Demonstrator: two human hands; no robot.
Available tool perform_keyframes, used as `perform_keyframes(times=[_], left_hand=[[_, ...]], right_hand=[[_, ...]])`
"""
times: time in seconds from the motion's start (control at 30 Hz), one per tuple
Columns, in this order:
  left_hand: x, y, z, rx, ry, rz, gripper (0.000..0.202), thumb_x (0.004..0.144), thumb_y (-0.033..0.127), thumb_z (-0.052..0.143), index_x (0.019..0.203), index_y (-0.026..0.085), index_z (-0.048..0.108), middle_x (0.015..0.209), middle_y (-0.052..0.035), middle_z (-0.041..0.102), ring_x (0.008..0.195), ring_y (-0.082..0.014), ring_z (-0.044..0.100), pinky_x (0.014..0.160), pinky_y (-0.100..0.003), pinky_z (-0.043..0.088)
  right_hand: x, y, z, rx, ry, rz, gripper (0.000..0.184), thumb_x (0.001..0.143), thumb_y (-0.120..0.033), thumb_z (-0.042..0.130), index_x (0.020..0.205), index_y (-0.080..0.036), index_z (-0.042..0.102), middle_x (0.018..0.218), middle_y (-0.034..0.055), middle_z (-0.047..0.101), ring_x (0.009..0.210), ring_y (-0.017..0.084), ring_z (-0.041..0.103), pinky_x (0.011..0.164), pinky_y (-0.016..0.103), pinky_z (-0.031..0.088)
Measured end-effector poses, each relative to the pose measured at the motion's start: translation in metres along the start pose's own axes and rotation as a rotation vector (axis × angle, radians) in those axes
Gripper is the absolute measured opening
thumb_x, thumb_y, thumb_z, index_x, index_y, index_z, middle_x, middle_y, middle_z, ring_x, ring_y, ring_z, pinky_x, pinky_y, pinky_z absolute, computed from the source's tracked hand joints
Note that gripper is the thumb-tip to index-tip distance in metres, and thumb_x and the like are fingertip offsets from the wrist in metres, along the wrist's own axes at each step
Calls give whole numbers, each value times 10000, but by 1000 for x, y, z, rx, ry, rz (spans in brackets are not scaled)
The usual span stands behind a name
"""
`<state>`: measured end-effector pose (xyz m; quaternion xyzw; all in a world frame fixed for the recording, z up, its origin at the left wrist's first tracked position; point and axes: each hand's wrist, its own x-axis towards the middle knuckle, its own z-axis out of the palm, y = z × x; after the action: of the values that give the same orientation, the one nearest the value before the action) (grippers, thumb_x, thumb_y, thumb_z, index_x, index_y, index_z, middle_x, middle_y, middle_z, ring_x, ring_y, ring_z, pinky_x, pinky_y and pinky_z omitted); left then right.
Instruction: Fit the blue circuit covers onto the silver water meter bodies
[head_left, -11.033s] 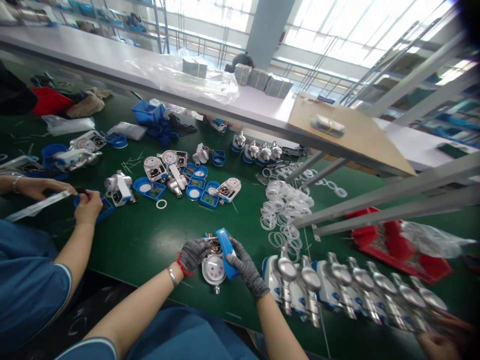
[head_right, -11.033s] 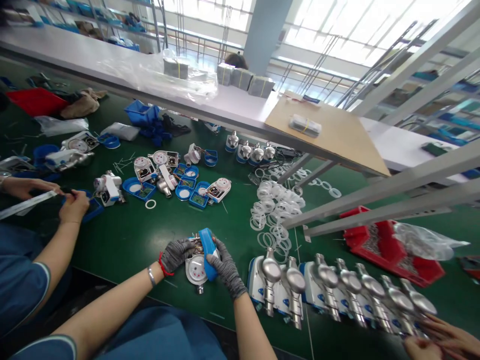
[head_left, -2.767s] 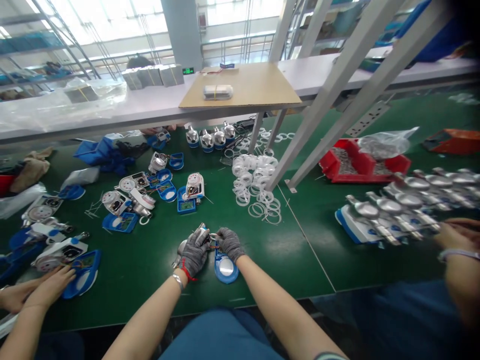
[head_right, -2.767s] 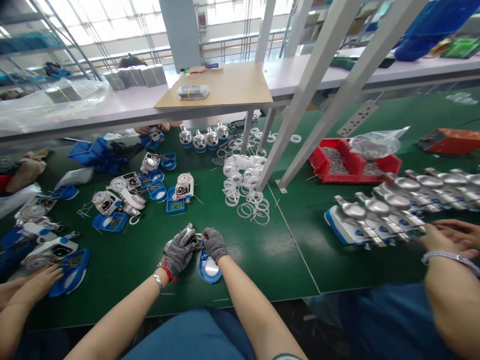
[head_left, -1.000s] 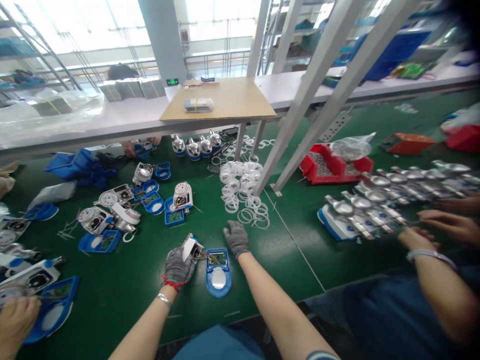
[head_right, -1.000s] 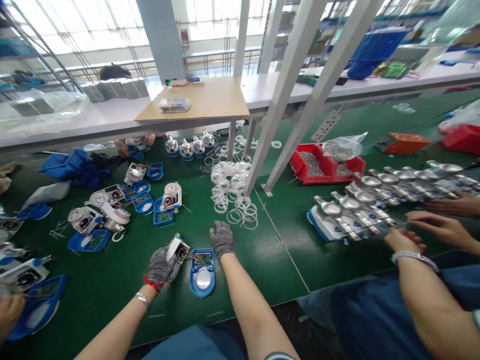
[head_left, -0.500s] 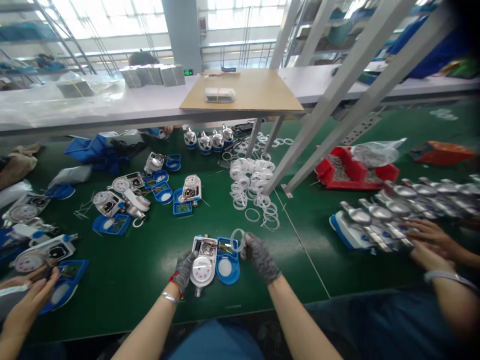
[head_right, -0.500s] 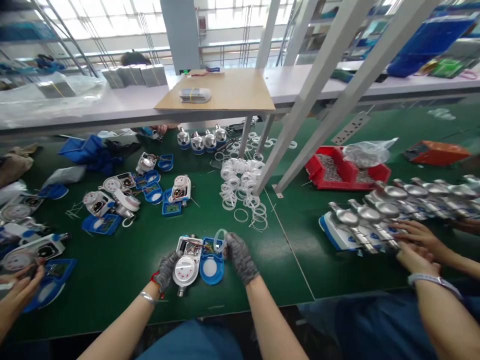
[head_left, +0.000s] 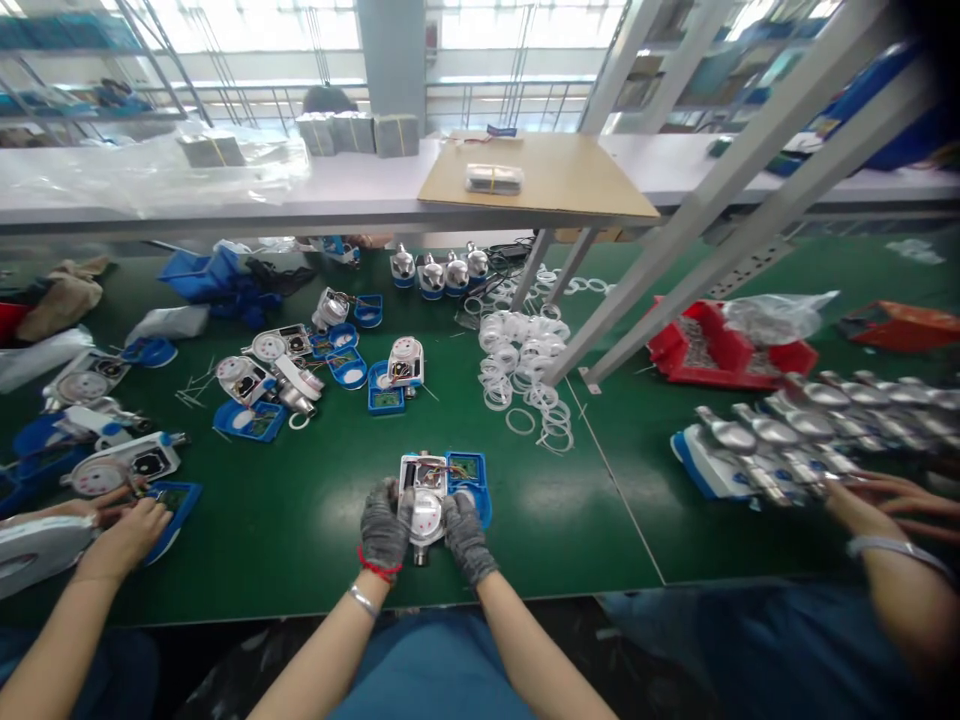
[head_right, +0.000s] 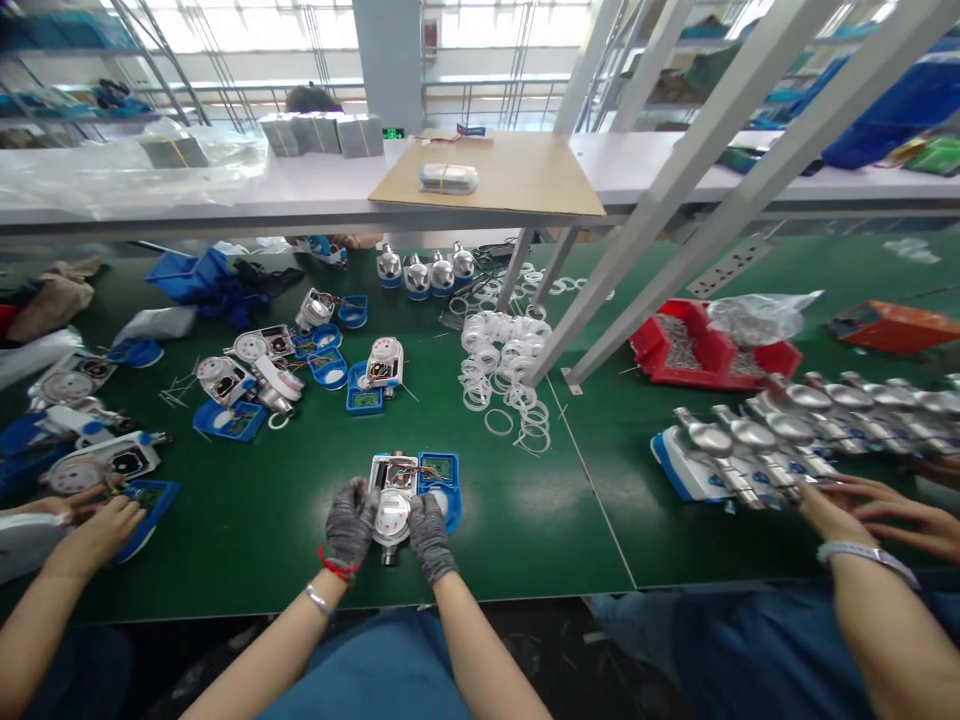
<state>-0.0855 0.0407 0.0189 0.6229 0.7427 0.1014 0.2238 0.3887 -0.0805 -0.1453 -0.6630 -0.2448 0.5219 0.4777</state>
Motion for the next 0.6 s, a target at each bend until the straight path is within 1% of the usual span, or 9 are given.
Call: perform_keyframes(times=[0.07,0.13,0.2,0.27,0.37,0.4,0.47,0.53,0.6], left_hand=[[7,-5,0,13,1,53,396,774,645,436,730,265,541,603,-50,520,1083,-303,594,971,-455,492],[8,-4,-3,21,6,79,442,791,684,362,780,289,560,623,-55,526,1119,-314,576,1000,-463,456],[6,1,-6,28,18,84,482,814,700,285,787,300,551,598,-46,505,1097,-300,586,998,-442,440],[4,5,-8,45,28,72,488,823,692,261,775,292,535,570,-41,470,1057,-292,592,993,-432,428],[11,2,-11,104,10,31,388,793,624,368,691,270,487,564,-52,403,1057,-312,557,999,-449,401],[15,-4,-11,119,0,19,345,774,580,417,650,261,459,573,-58,384,1076,-323,537,1011,-457,386],[25,-26,-10,166,-11,21,301,746,482,455,584,238,384,599,-72,358,1115,-342,499,1056,-476,335],[33,-56,-6,279,7,67,280,755,408,394,571,219,300,626,-83,350,1142,-357,467,1103,-499,269],[36,-84,0,431,65,128,240,787,344,272,595,211,219,647,-94,342,1156,-367,445,1128,-516,224]], right_hand=[[1,2,8,-152,109,-53,350,796,-546,463,801,-199,511,832,113,607,757,215,515,748,369,446],[-1,1,13,-269,135,-99,370,828,-531,431,854,-184,556,870,131,629,796,240,530,804,398,426],[-2,-1,14,-430,103,-161,404,872,-511,393,926,-171,605,883,130,652,791,247,559,793,393,427],[-3,-3,14,-585,77,-212,442,908,-487,353,996,-160,636,894,133,668,798,251,586,769,379,433],[-2,-4,14,-695,77,-234,469,938,-472,325,1028,-154,657,884,135,682,795,253,605,739,363,432],[-2,-3,15,-716,82,-235,470,944,-474,322,1028,-158,660,885,131,686,786,251,607,726,358,430],[-3,-3,17,-744,99,-240,460,954,-469,321,1022,-168,662,892,124,692,774,245,609,705,348,423],[-4,-2,19,-745,123,-241,435,956,-457,330,986,-176,660,876,115,690,758,237,605,687,337,416],[-5,-2,20,-731,140,-237,409,955,-449,341,921,-180,648,832,107,680,725,226,593,661,326,405]])
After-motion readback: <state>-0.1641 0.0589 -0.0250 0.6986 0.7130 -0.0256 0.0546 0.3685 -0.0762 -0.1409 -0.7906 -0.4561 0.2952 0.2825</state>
